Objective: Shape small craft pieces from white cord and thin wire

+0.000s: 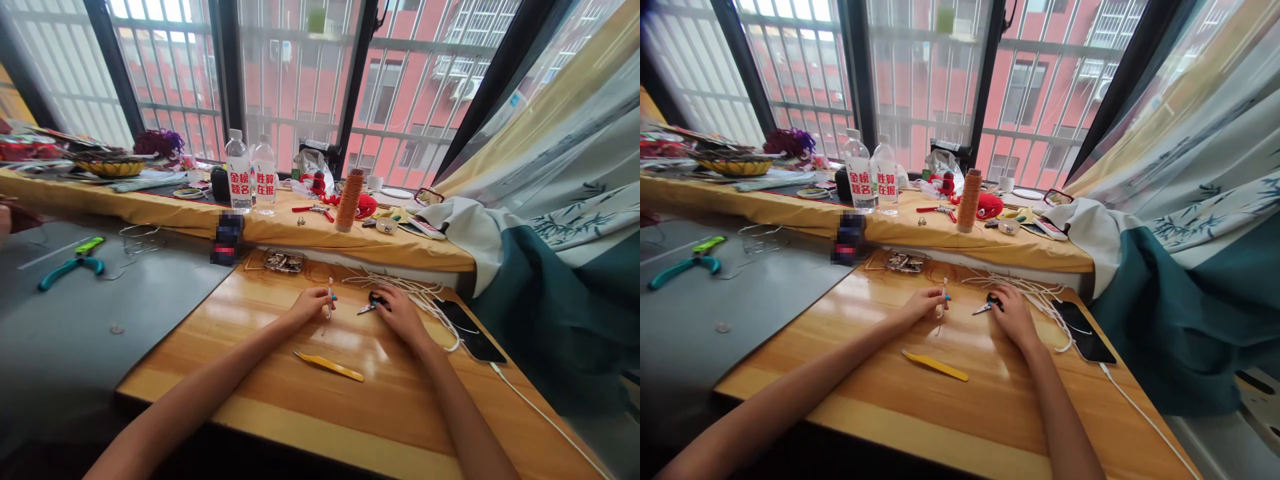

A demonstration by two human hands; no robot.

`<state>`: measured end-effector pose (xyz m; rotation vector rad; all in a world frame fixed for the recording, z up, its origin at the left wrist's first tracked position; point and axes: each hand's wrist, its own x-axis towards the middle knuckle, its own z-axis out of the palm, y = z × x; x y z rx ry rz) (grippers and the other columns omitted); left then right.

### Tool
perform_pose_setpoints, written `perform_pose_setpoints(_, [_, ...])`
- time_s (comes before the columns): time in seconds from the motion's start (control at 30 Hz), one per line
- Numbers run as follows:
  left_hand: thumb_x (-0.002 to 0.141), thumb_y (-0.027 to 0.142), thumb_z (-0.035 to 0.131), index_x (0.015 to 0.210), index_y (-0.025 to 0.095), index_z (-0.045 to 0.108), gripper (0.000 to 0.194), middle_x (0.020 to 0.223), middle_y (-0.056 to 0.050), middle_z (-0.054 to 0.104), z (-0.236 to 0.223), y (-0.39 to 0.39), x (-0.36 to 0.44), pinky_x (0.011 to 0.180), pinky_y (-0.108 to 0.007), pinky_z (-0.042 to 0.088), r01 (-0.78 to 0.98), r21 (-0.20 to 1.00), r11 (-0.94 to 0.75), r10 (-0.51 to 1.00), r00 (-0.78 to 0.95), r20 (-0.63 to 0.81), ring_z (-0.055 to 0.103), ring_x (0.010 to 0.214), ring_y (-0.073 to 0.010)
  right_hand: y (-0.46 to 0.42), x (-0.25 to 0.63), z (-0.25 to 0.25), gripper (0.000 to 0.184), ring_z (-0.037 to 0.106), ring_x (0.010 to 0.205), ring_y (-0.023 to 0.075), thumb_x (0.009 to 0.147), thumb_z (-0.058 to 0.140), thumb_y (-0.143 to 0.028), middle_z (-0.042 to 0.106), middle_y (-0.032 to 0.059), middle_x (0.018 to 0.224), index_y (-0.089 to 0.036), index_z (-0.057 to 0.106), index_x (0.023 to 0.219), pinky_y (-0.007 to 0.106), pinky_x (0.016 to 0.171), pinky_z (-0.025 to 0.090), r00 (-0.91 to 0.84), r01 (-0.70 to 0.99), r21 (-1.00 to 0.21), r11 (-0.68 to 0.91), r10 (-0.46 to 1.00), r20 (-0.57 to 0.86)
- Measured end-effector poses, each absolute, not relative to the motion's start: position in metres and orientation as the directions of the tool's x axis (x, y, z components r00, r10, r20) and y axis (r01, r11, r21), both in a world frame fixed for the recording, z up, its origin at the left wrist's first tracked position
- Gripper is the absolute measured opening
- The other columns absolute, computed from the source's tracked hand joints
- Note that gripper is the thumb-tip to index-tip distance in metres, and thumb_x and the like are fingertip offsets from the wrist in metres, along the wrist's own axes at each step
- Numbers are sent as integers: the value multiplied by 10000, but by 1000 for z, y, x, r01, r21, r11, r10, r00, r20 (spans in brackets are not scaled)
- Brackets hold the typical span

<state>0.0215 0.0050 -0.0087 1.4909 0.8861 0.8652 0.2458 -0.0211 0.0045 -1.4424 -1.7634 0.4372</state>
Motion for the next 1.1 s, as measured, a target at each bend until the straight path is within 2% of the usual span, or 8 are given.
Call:
perform_pose_setpoints(0.2, [676, 318, 516, 631, 115, 561, 213, 584, 7, 554, -5, 2, 19, 413, -177, 234, 57, 987, -151, 925, 360, 121, 342, 415, -48, -22, 260, -3, 268, 445, 1030, 259, 679, 475, -235, 563, 121, 1041, -164, 628, 887, 404, 913, 288, -140, 859, -456, 234, 963, 231])
perform_pose_setpoints(0.37, [730, 323, 468, 665, 125, 543, 222, 642, -18, 591, -7, 1, 19, 421, -178, 249, 59, 980, -189, 954, 247, 169, 385, 444, -62, -31, 259, 14, 327, 511, 952, 242, 610, 478, -146, 599, 111, 998, -165, 648, 889, 342, 857, 350, -215, 909, -345, 232, 973, 88])
perform_pose_setpoints(0.47, [748, 360, 441, 734, 137, 522, 238, 691, -29, 623, -12, 2, 20, 379, -182, 229, 36, 986, -162, 961, 231, 149, 360, 377, -50, -32, 266, 28, 371, 537, 886, 236, 569, 512, -149, 609, 98, 970, -176, 644, 915, 315, 786, 389, -227, 918, -335, 211, 974, -10])
perform_pose_setpoints(0.6, [720, 420, 449, 692, 140, 483, 283, 668, -20, 620, -16, 3, 22, 316, -186, 179, -34, 997, -63, 974, 217, 69, 301, 280, -27, -27, 271, 38, 300, 555, 825, 204, 621, 506, -222, 627, 48, 934, -219, 645, 888, 274, 711, 400, -298, 865, -466, 185, 937, -182])
perform_pose_setpoints(0.73, [694, 441, 466, 698, 140, 456, 301, 633, -14, 607, -17, 4, 22, 303, -176, 167, -113, 994, 7, 970, 242, 21, 300, 261, -19, -24, 257, 26, 103, 531, 645, 178, 619, 505, -210, 620, 42, 671, -180, 599, 646, 254, 574, 364, -158, 927, -354, 125, 985, -66])
perform_pose_setpoints(0.83, [700, 421, 469, 713, 135, 456, 287, 629, -19, 606, -17, 4, 19, 312, -165, 195, -101, 995, -2, 960, 278, 30, 328, 293, -20, -27, 242, 17, 147, 504, 588, 158, 688, 453, -267, 597, 40, 634, -177, 531, 604, 244, 522, 333, -114, 935, -337, 108, 993, 3])
perform_pose_setpoints(1.0, [725, 383, 439, 696, 138, 435, 247, 616, -16, 601, -16, 3, 17, 323, -161, 211, -101, 995, 7, 962, 273, 21, 336, 305, -19, -40, 229, 30, 255, 539, 643, 190, 725, 443, -407, 619, 57, 706, -203, 570, 641, 277, 581, 350, -114, 958, -266, 108, 994, -5])
perform_pose_setpoints(1.1, [724, 385, 437, 697, 139, 431, 247, 617, -10, 593, -16, 3, 18, 318, -161, 210, -97, 995, 17, 962, 272, 10, 333, 306, -19, -46, 221, 34, 310, 516, 890, 259, 678, 499, -450, 600, 93, 947, -215, 605, 850, 314, 718, 362, -140, 963, -227, 147, 989, 44])
